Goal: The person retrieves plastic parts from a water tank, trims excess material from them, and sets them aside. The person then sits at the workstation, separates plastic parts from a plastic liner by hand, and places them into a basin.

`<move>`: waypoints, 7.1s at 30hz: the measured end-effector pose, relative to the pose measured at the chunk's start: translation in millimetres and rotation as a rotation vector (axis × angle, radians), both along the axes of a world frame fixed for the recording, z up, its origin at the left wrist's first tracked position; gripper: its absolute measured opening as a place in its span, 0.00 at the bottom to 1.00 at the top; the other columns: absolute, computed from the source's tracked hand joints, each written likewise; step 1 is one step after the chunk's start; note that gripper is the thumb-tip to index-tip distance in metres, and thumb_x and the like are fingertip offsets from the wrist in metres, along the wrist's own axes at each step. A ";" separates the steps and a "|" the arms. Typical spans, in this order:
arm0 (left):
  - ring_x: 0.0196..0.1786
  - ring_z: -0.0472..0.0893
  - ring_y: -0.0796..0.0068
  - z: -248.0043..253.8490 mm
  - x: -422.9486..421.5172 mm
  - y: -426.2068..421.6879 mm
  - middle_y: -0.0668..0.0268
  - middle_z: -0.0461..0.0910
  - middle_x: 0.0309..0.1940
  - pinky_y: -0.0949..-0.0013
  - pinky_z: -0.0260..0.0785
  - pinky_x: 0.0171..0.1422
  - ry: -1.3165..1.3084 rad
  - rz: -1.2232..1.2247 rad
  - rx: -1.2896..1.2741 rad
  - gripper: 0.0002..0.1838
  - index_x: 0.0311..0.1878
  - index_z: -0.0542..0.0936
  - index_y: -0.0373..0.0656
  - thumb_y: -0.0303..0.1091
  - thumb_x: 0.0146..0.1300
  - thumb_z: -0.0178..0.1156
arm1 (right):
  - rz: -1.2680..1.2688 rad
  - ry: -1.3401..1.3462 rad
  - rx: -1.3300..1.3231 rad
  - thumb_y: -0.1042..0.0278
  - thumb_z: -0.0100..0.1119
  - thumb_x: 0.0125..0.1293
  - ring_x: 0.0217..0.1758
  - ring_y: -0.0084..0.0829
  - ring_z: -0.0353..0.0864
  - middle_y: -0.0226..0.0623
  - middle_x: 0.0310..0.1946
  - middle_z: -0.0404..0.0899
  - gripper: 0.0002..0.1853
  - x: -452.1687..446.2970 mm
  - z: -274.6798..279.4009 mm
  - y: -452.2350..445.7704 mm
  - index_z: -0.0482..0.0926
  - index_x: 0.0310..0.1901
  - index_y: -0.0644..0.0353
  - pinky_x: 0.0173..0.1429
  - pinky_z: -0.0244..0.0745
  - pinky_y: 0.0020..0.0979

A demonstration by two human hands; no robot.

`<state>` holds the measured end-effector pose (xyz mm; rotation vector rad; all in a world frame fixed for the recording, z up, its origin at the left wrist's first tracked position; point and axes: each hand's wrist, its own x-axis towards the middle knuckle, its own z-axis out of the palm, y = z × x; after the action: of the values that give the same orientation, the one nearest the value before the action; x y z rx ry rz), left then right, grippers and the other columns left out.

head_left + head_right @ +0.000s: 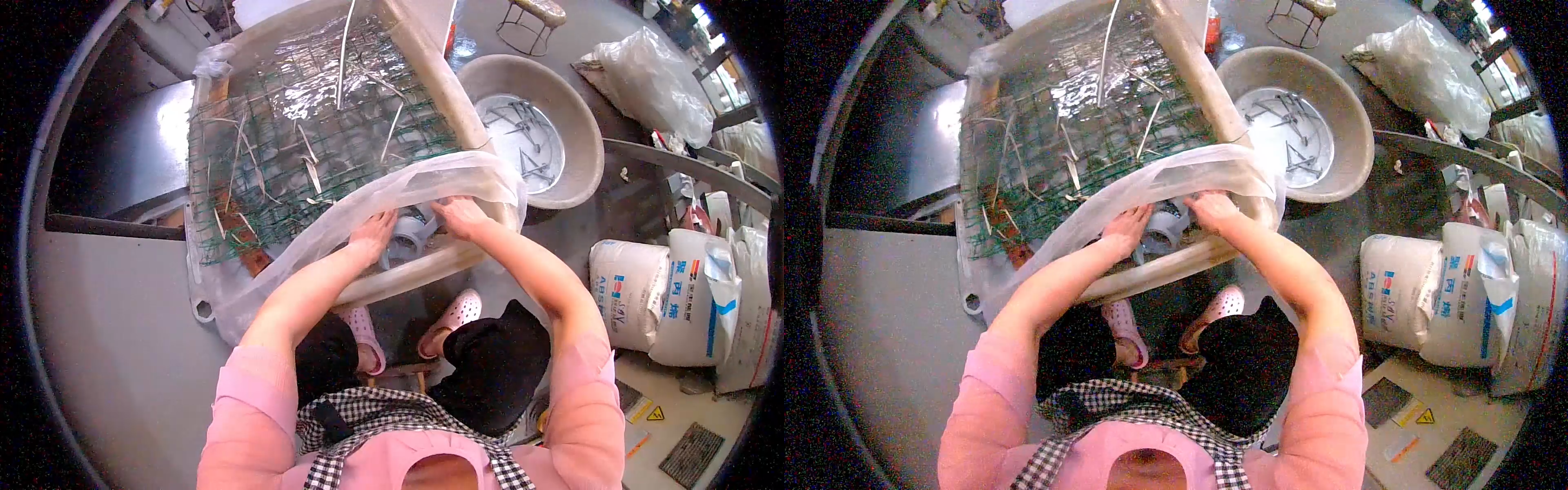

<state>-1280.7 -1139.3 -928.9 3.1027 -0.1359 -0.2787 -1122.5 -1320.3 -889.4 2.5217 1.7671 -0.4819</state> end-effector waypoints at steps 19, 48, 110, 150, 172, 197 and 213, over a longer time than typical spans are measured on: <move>0.57 0.69 0.47 2.2 13.0 25.4 0.46 0.66 0.55 0.53 0.60 0.61 0.462 0.301 -0.294 0.23 0.57 0.67 0.41 0.47 0.66 0.40 | -0.366 0.439 -0.080 0.67 0.65 0.43 0.53 0.42 0.71 0.49 0.47 0.72 0.33 -13.7 -1.5 21.5 0.67 0.55 0.57 0.49 0.71 0.39; 0.60 0.66 0.53 50.6 3.9 29.3 0.50 0.69 0.55 0.61 0.56 0.64 -0.231 0.529 -0.799 0.20 0.55 0.69 0.41 0.40 0.63 0.44 | -0.290 -0.171 0.484 0.71 0.51 0.53 0.53 0.43 0.66 0.43 0.48 0.68 0.10 -27.2 62.4 -29.0 0.72 0.39 0.58 0.49 0.64 0.43; 0.54 0.72 0.56 -25.1 80.8 -61.9 0.52 0.75 0.47 0.57 0.63 0.58 -0.146 0.878 -0.421 0.17 0.47 0.76 0.40 0.36 0.63 0.43 | -0.277 0.264 -0.168 0.48 0.60 0.54 0.37 0.48 0.80 0.55 0.30 0.78 0.25 19.7 64.8 -21.7 0.80 0.31 0.71 0.44 0.74 0.41; 0.39 0.78 0.63 81.8 50.4 -38.7 0.59 0.79 0.35 0.64 0.69 0.46 -0.295 0.547 -0.843 0.27 0.46 0.73 0.41 0.34 0.39 0.68 | 0.225 -0.398 0.667 0.68 0.56 0.47 0.54 0.40 0.66 0.42 0.50 0.65 0.31 -4.9 106.9 -57.3 0.67 0.58 0.53 0.60 0.60 0.39; 0.45 0.75 0.60 167.3 33.5 -56.7 0.52 0.73 0.43 0.64 0.67 0.49 -0.549 0.269 -1.052 0.29 0.54 0.63 0.37 0.33 0.50 0.64 | -0.837 1.079 1.087 0.46 0.60 0.55 0.40 0.25 0.74 0.36 0.38 0.77 0.28 -67.3 148.9 34.0 0.74 0.45 0.66 0.44 0.70 0.29; 0.49 0.74 0.48 23.6 -32.3 13.0 0.47 0.75 0.45 0.54 0.66 0.53 0.589 0.376 -0.485 0.25 0.52 0.70 0.39 0.43 0.54 0.60 | 0.091 0.515 -0.128 0.66 0.60 0.51 0.49 0.46 0.74 0.50 0.46 0.74 0.26 -39.0 38.0 35.3 0.70 0.55 0.57 0.53 0.70 0.38; 0.42 0.78 0.53 45.8 -177.9 93.5 0.49 0.78 0.35 0.58 0.69 0.45 0.377 0.384 -0.531 0.10 0.37 0.76 0.36 0.30 0.54 0.50 | -0.046 0.148 0.266 0.68 0.46 0.61 0.39 0.50 0.77 0.50 0.34 0.77 0.12 -56.7 16.0 44.8 0.64 0.46 0.59 0.41 0.71 0.46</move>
<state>-1458.6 -1045.8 -883.0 2.4324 0.3328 -0.6734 -1179.2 -1275.4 -873.5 2.7754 1.9471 -0.4758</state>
